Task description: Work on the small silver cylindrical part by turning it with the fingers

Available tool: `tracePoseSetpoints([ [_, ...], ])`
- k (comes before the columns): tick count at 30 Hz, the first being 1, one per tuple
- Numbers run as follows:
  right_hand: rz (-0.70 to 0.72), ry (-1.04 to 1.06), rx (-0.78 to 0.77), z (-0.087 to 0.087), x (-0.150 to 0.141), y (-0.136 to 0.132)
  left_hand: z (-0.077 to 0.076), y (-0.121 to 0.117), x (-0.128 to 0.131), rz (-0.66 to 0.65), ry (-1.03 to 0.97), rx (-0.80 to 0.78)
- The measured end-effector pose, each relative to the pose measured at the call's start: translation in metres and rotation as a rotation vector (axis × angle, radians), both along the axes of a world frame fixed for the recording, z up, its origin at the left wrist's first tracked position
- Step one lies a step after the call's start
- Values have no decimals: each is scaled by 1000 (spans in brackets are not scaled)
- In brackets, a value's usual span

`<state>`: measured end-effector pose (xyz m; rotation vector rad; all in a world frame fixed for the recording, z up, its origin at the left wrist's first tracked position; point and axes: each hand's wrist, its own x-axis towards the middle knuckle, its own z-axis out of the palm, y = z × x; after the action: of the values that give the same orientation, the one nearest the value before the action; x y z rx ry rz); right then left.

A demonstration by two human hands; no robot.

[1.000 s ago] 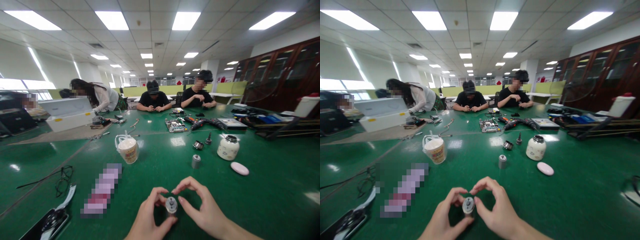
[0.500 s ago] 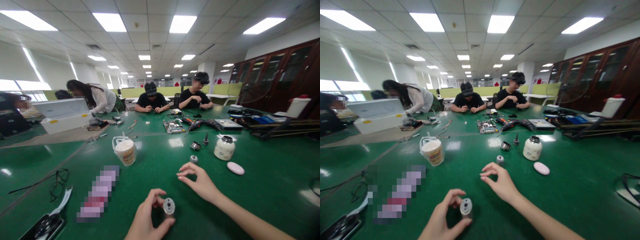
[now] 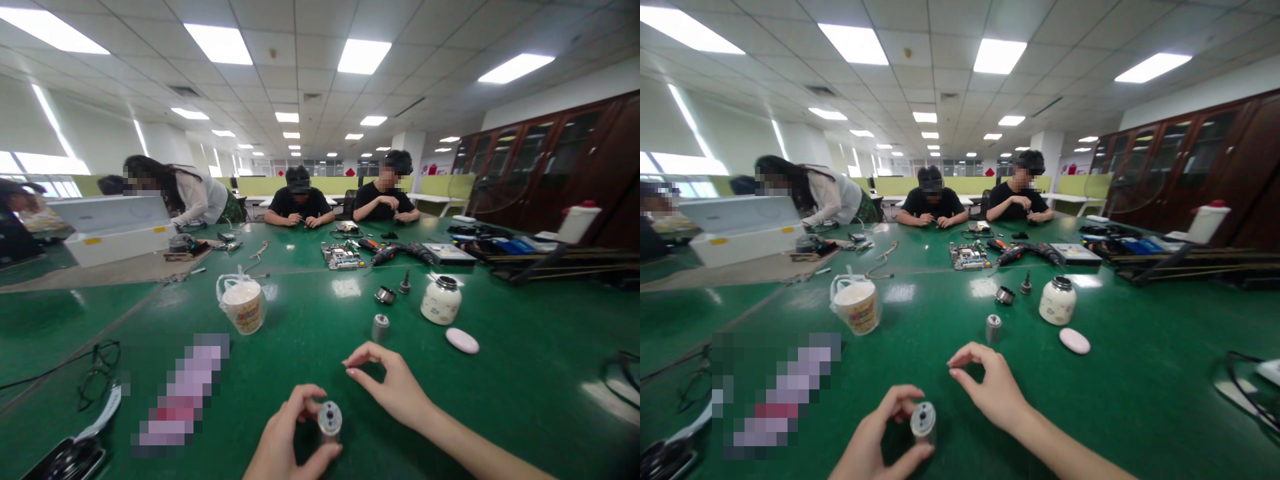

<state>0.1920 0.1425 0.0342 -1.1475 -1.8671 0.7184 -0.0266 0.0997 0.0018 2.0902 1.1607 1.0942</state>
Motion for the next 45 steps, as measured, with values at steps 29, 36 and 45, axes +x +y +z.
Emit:
tracePoseSetpoints([
  [29,241,-169,4,-8,-22,-48,3,-8,-2,-93,22,27],
  [36,199,-234,119,-19,-24,-45,10,-13,-8,-96,10,103],
  [45,234,-236,110,-18,-25,-45,16,-12,3,15,-52,-44],
])
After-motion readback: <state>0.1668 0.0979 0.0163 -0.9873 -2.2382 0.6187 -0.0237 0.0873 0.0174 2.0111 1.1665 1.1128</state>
